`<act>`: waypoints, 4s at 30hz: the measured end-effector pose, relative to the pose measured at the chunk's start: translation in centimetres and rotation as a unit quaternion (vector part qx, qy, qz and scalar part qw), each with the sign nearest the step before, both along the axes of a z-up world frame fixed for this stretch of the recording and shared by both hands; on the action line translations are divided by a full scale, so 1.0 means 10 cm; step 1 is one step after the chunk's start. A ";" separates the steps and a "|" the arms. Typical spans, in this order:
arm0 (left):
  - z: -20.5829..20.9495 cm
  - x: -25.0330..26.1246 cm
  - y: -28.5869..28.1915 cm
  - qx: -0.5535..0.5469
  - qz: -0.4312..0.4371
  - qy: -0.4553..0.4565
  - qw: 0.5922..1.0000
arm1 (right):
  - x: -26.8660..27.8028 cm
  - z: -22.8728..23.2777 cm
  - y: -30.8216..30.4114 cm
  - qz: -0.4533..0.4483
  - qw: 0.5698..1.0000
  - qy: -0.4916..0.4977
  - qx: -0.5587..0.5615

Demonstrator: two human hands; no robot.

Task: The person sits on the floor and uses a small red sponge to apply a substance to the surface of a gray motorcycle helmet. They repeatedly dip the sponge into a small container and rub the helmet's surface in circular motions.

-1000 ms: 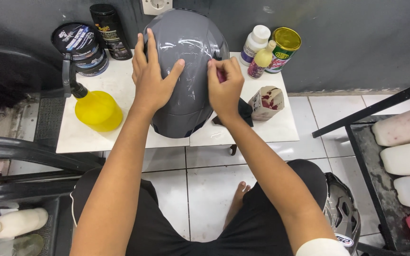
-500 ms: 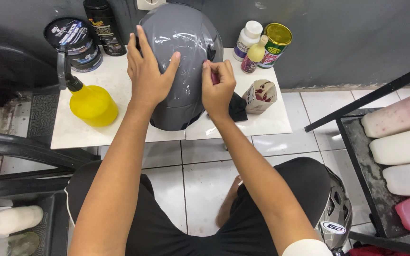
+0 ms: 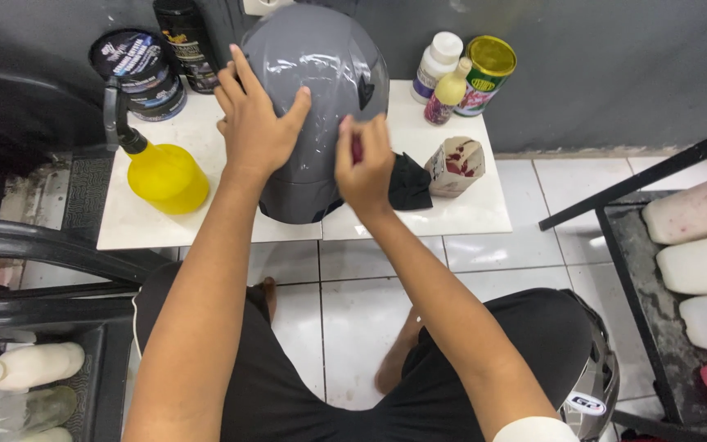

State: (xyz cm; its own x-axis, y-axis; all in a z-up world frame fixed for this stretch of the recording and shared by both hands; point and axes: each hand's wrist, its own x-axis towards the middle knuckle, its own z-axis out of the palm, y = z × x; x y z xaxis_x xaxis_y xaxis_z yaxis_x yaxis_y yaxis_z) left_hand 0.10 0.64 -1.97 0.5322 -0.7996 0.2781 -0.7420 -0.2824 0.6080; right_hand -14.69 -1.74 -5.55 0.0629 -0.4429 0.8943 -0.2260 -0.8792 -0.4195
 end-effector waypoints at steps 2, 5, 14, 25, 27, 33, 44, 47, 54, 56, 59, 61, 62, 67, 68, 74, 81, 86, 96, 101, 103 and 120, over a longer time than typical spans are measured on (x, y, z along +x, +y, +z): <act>-0.02 0.01 -0.03 -0.003 0.021 -0.023 1.000 | -0.08 -0.27 0.05 0.014 0.999 0.022 -0.022; 0.00 0.00 -0.10 -0.020 0.052 -0.051 0.997 | -0.17 -0.36 -0.10 -0.005 1.000 0.022 -0.007; 0.08 0.03 -0.13 0.016 0.055 -0.116 0.992 | -0.36 -0.21 -0.50 0.041 0.976 -0.025 0.213; 0.18 0.01 -0.02 0.080 0.037 -0.044 0.995 | -0.27 -0.07 -0.87 0.021 0.928 -0.034 0.371; 0.15 0.02 -0.02 0.066 0.035 -0.047 0.996 | -0.27 -0.11 -0.70 0.016 0.939 -0.011 0.344; 0.13 0.03 0.01 0.041 0.031 -0.065 0.997 | -0.24 -0.15 -0.58 0.001 0.950 -0.022 0.312; 0.12 0.06 0.01 0.051 0.019 -0.045 0.997 | -0.27 -0.02 -0.50 0.029 0.932 -0.018 0.360; 0.11 0.05 0.02 0.061 0.018 -0.042 0.997 | -0.27 -0.07 -0.59 0.017 0.939 -0.035 0.343; 0.14 0.07 0.01 0.067 0.013 -0.032 0.997 | -0.31 -0.04 -0.42 0.061 0.931 -0.022 0.360; 0.13 0.07 0.01 0.067 0.017 -0.036 0.997 | -0.29 -0.05 -0.53 0.058 0.929 -0.031 0.363; 0.13 0.05 -0.01 0.062 0.021 -0.042 0.997 | -0.28 -0.10 -0.40 0.049 0.936 -0.030 0.348; 0.13 0.05 0.00 0.061 0.022 -0.042 0.997 | -0.28 -0.14 -0.26 0.044 0.941 -0.017 0.334; 0.13 0.05 0.00 0.058 0.020 -0.045 0.997 | -0.28 -0.16 -0.22 0.049 0.939 -0.029 0.340; 0.13 0.04 0.01 0.072 0.017 -0.041 0.996 | -0.31 -0.15 -0.63 0.031 0.950 -0.053 0.306; 0.14 0.04 0.01 0.072 0.017 -0.042 0.996 | -0.32 -0.11 -0.67 0.054 0.933 -0.077 0.346; 0.15 0.04 0.01 0.070 0.018 -0.041 0.997 | -0.32 -0.20 -0.33 0.062 0.925 -0.074 0.368; 0.17 0.03 0.00 0.082 0.019 -0.043 0.996 | -0.33 -0.16 -0.40 0.078 0.928 -0.070 0.357; 0.17 0.02 0.00 0.088 0.021 -0.041 0.995 | -0.28 -0.18 -0.34 0.060 0.904 -0.095 0.412; 0.14 0.04 -0.01 0.077 0.020 -0.041 0.996 | -0.28 -0.17 -0.23 0.082 0.907 -0.109 0.399; 0.13 0.03 0.01 0.087 0.020 -0.037 0.995 | -0.34 -0.22 -0.41 0.085 0.912 -0.105 0.387; 0.15 0.04 -0.03 0.079 0.023 -0.038 0.996 | -0.34 -0.23 -0.25 0.078 0.932 -0.064 0.349; 0.13 0.03 -0.01 0.073 0.023 -0.053 0.996 | -0.35 -0.37 -0.49 0.053 0.914 -0.106 0.388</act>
